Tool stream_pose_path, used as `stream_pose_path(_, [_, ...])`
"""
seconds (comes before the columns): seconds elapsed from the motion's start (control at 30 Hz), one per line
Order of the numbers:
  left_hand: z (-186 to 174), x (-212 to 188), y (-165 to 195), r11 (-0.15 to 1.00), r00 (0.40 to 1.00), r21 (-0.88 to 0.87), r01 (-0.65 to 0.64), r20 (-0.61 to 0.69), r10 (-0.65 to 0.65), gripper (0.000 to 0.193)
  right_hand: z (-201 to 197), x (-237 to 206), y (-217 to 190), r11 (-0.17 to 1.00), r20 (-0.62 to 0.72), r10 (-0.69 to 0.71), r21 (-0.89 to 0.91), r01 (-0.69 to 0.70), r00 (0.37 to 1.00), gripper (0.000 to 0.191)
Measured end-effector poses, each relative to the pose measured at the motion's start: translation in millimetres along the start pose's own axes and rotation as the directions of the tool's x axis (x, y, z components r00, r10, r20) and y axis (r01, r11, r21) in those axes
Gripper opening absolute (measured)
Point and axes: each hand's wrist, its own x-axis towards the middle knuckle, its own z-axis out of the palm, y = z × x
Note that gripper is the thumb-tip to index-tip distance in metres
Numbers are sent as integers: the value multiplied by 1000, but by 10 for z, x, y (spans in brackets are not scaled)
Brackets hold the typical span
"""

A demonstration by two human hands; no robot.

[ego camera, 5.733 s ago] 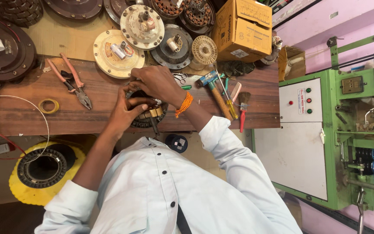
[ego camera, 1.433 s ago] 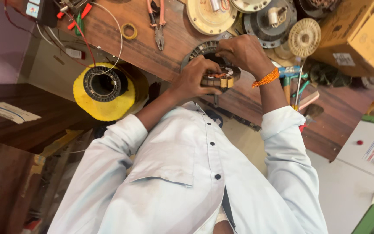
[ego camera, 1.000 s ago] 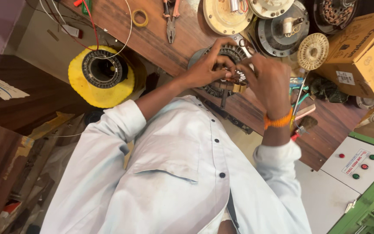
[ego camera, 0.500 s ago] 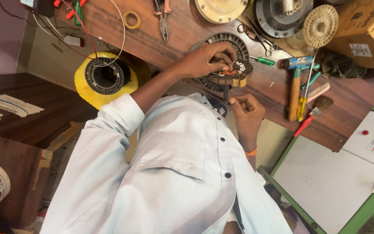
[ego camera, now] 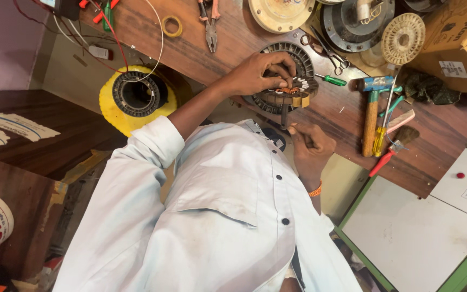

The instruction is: The person works on an electric motor armature at a cluttered workbench, holding and turning the rotor while fitting components into its slots by hand. They use a screwdriver to work on the armature and use scissors and pliers on the motor parts, adjusting the piece repeatedly with both hands.

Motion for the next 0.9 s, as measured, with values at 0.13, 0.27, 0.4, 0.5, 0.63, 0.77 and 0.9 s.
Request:
stream_pose_path(0.13, [-7,-9,2,1000,1000,-4,-15,4,15,24,-3,69,-48,998,21,-62,-5,62,998,11])
stream_pose_path(0.27, [-18,-2,13,999,999,3,-43,18,43,22,11,86,-60,999,53,-30,14,29,998,11])
stream_pose_path(0.4, [-12,-6,15,1000,1000,26,-9,3,9,22,-32,64,-17,963,-7,190,197,-185,982,6])
stream_pose_path(0.5, [-2,-5,11,1000,1000,29,8,-5,-8,21,-140,44,47,891,-30,248,398,-216,968,4])
stream_pose_path(0.63, [-13,33,70,1000,1000,-2,-3,13,3,21,-159,-49,192,900,-12,277,353,-256,961,5])
stream_pose_path(0.77, [29,18,243,991,997,115,71,27,-75,33,0,-233,451,982,49,191,-8,-191,980,6])
stream_pose_path(0.9, [330,-104,387,831,997,556,-18,-51,56,71,158,-292,842,946,79,247,197,-258,966,10])
